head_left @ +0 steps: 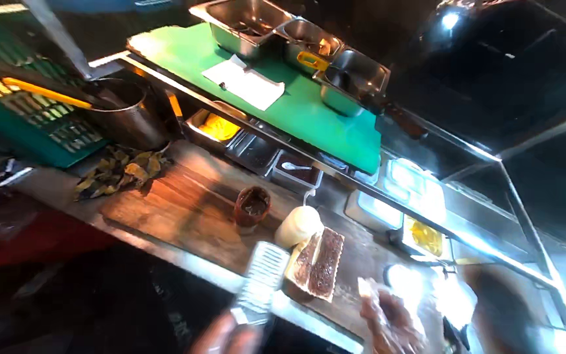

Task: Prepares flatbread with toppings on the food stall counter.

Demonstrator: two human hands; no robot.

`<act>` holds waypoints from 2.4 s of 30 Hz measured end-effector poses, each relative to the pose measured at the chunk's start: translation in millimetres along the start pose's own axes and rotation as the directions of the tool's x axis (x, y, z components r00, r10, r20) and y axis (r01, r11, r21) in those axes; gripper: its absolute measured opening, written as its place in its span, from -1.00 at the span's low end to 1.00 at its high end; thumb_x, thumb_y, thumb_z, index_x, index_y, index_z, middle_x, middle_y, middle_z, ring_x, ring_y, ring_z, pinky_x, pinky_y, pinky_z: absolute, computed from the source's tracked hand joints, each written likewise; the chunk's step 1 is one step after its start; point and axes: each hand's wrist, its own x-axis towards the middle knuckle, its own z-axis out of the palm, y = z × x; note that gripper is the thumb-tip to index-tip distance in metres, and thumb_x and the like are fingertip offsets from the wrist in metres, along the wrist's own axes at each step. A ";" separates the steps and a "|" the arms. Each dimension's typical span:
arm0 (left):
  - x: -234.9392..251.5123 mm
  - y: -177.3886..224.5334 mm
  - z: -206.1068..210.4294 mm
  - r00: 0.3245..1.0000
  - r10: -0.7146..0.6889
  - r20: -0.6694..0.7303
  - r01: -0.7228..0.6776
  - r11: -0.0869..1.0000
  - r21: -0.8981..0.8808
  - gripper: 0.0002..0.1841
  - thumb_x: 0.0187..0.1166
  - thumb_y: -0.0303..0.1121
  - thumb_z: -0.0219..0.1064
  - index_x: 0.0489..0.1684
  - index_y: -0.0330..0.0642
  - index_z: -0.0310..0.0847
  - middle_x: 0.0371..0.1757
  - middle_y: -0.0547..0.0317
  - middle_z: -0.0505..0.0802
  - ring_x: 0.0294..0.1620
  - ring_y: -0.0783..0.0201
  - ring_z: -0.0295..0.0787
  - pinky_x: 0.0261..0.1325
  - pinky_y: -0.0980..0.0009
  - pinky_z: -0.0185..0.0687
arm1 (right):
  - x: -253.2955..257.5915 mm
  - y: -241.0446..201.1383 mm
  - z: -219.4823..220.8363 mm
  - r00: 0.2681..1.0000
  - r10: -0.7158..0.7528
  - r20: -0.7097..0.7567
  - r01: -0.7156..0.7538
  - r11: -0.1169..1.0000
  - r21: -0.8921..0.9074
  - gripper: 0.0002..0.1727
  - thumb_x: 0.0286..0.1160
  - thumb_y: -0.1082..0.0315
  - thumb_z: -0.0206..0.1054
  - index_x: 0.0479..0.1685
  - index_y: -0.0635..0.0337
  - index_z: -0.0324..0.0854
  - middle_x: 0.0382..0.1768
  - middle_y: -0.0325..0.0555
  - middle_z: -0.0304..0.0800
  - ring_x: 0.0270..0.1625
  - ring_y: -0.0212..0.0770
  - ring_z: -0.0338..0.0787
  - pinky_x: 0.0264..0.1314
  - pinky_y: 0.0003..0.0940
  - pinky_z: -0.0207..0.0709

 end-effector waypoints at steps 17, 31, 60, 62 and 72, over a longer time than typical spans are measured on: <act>63.7 -75.9 173.8 0.973 -0.203 0.114 0.231 0.896 -0.380 -0.81 0.78 -0.22 0.22 0.01 -0.13 0.62 -0.58 0.23 0.57 -0.81 0.48 0.32 -0.77 0.62 0.28 | 74.2 81.2 -31.7 0.984 0.023 0.175 -0.024 1.000 0.002 -0.46 0.91 -0.02 -0.22 0.59 -0.02 0.46 -0.27 -0.28 0.75 -0.50 -0.39 0.63 -0.43 -0.41 0.59; 58.5 -70.6 215.8 0.976 -0.212 0.059 0.218 0.969 -0.119 -0.76 0.74 -0.17 0.29 -0.16 -0.18 0.57 -0.63 0.19 0.51 -0.78 0.39 0.35 -0.71 0.50 0.36 | 83.3 69.7 30.4 0.942 0.320 -0.102 -0.265 0.893 0.363 -0.31 0.86 -0.23 -0.27 0.67 0.02 0.30 0.49 -0.16 0.52 0.48 -0.35 0.54 0.49 -0.21 0.46; 42.7 -57.5 185.1 0.962 -0.271 -0.044 0.260 0.850 0.459 -0.68 0.78 -0.21 0.17 0.22 -0.28 0.57 -0.05 -0.14 0.81 0.01 -0.01 0.82 0.10 0.03 0.71 | 43.2 109.9 7.5 0.701 -0.380 0.604 0.649 0.690 -0.319 -0.63 0.67 0.44 0.24 0.37 0.25 0.73 0.41 0.11 0.76 0.41 0.10 0.79 0.48 0.11 0.59; 40.1 -53.3 181.9 0.953 -0.299 -0.036 0.280 0.834 0.476 -0.70 0.70 -0.27 0.27 0.20 -0.29 0.59 -0.03 -0.15 0.82 0.02 -0.03 0.81 0.11 0.02 0.71 | 26.7 103.7 3.9 0.717 -0.364 0.594 0.629 0.705 -0.328 -0.64 0.69 0.38 0.25 0.37 0.22 0.73 0.41 0.06 0.76 0.43 0.01 0.77 0.52 0.05 0.58; 34.8 -45.7 171.1 0.940 -0.340 -0.007 0.296 0.808 0.509 -0.68 0.64 -0.32 0.31 0.25 -0.28 0.52 -0.02 -0.14 0.81 0.00 -0.03 0.83 0.04 0.02 0.75 | 12.7 105.0 9.7 0.763 -0.318 0.564 0.449 0.887 -0.108 -0.62 0.62 0.48 0.31 0.39 0.35 0.68 0.35 0.02 0.81 0.38 -0.27 0.80 0.53 -0.32 0.61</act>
